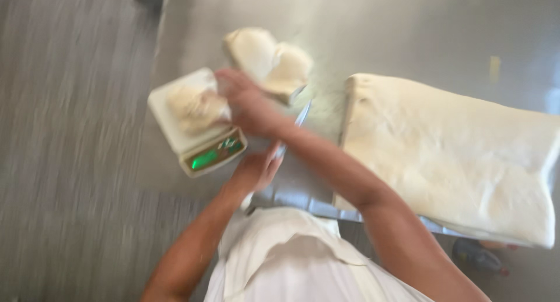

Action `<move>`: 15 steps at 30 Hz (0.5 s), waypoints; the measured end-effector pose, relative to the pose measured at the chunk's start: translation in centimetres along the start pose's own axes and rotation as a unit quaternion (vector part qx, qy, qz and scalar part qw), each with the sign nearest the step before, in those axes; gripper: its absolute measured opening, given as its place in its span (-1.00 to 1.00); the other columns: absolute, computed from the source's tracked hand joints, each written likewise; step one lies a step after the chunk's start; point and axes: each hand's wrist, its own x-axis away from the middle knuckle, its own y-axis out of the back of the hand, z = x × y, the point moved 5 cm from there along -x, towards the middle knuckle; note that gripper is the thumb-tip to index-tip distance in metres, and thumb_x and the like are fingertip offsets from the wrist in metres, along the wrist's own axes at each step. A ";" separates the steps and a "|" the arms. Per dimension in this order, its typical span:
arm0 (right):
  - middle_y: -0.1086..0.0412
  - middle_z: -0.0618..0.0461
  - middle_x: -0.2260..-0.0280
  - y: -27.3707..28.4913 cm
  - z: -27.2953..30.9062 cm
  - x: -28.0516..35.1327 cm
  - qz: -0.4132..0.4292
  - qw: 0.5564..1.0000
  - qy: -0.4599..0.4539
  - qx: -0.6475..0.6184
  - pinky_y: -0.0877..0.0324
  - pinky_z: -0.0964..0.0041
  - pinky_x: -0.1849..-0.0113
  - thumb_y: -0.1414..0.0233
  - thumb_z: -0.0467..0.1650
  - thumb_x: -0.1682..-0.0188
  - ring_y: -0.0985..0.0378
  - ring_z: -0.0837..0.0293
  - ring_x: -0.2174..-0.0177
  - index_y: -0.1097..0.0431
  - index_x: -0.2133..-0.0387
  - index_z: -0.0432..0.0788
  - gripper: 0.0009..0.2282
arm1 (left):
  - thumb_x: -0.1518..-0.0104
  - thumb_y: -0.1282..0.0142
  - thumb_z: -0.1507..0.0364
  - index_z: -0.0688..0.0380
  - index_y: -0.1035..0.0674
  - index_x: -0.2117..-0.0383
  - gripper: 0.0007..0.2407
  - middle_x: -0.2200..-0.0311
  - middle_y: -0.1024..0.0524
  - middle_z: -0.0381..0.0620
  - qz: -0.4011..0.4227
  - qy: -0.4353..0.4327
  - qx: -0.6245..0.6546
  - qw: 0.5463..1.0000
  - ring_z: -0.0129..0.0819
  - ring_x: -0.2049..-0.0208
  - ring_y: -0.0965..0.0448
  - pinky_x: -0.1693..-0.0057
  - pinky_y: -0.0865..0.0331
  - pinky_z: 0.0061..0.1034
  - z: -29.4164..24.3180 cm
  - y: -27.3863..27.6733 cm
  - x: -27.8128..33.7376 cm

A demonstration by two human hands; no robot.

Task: The person cuts a large block of dough into smaller pieces using a knife and weighs them on a digital scale. They then roll the weighed portions into small balls by hand and arrange them in a row on the stainless steel table.

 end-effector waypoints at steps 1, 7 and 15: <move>0.04 -0.14 -0.34 -1.3 2.0 -1.2 0.017 0.997 0.057 0.040 0.17 -0.28 -0.28 -0.37 -0.15 0.17 0.15 -0.27 -0.33 -0.24 -0.26 0.20 -0.32 | -0.29 0.01 0.27 0.20 -0.34 -0.23 -0.57 0.42 -0.62 0.21 0.049 0.006 -0.014 0.999 0.17 0.39 -0.62 0.19 -0.45 -0.01 -0.1 -0.7 0.6; -0.14 -0.06 -0.29 -6.2 1.8 -4.4 0.049 0.997 0.007 -0.060 -0.34 0.01 -0.18 -0.27 -0.22 0.19 -0.23 -0.09 -0.27 -0.13 -0.30 0.14 -0.27 | -0.19 -0.03 0.37 -0.01 -0.20 -0.37 -0.44 0.24 -0.59 0.30 0.125 0.042 0.091 0.987 0.23 0.21 -0.58 0.08 -0.40 0.01 1.8 0.4 5.6; -0.33 -0.05 -0.12 -4.6 -11.5 -8.3 -0.095 0.807 -0.222 -0.539 -0.30 0.20 -0.14 -0.09 -0.24 -0.07 -0.37 0.08 -0.11 -0.20 -0.31 -0.09 -0.47 | -0.20 -0.09 0.38 -0.06 -0.21 -0.35 -0.45 0.21 -0.60 0.27 0.091 0.021 0.103 0.990 0.18 0.19 -0.61 0.09 -0.43 -0.09 1.7 6.0 5.5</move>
